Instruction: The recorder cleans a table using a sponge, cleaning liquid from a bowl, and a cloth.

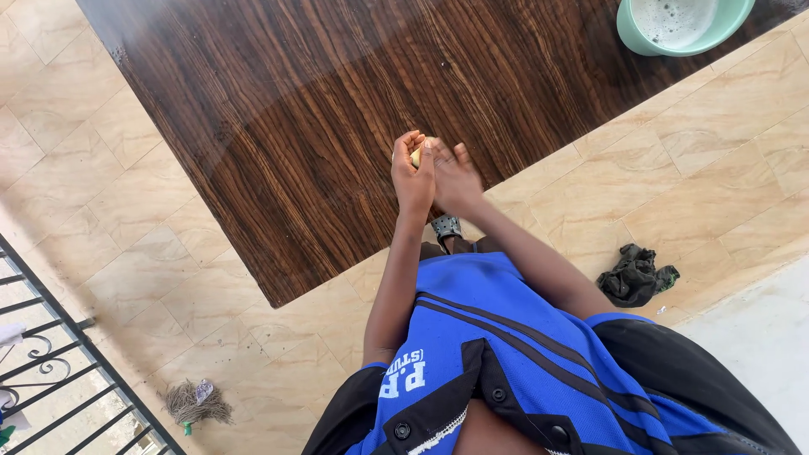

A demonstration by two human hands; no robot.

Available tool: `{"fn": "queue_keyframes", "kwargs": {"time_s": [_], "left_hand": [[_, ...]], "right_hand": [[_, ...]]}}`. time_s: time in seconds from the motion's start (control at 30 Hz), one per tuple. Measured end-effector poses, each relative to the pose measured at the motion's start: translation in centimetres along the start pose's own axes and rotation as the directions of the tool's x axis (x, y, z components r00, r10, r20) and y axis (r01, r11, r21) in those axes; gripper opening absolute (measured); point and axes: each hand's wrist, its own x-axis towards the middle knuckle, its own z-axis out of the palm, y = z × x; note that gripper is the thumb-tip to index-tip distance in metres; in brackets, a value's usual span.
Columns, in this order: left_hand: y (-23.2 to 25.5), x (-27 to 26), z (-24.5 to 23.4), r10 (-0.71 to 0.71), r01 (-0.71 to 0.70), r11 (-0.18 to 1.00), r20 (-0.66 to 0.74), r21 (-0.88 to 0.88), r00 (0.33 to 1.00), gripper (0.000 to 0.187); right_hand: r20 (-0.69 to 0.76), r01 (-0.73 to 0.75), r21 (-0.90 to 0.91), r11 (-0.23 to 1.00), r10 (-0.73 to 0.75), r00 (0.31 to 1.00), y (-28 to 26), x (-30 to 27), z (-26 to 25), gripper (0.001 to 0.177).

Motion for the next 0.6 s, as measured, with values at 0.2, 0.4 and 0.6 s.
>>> {"fn": "queue_keyframes", "kwargs": {"time_s": [0.2, 0.4, 0.6], "left_hand": [[-0.4, -1.2, -1.2, -0.061, 0.064, 0.997, -0.056, 0.052, 0.997, 0.027], [1.6, -2.2, -1.3, -0.056, 0.056, 0.998, -0.016, 0.018, 0.998, 0.027], [3.0, -3.4, -3.0, -0.053, 0.052, 0.998, 0.026, 0.044, 0.998, 0.027]], "right_hand": [[-0.061, -0.357, -0.085, 0.93, 0.353, 0.934, 11.1, -2.4, -7.2, 0.084], [-0.025, -0.141, -0.241, 0.96, 0.139, 0.99, 1.0, -2.2, 0.5, 0.081], [0.247, -0.196, 0.296, 0.935, 0.124, 0.961, -10.7, -3.9, -0.2, 0.102]]}}
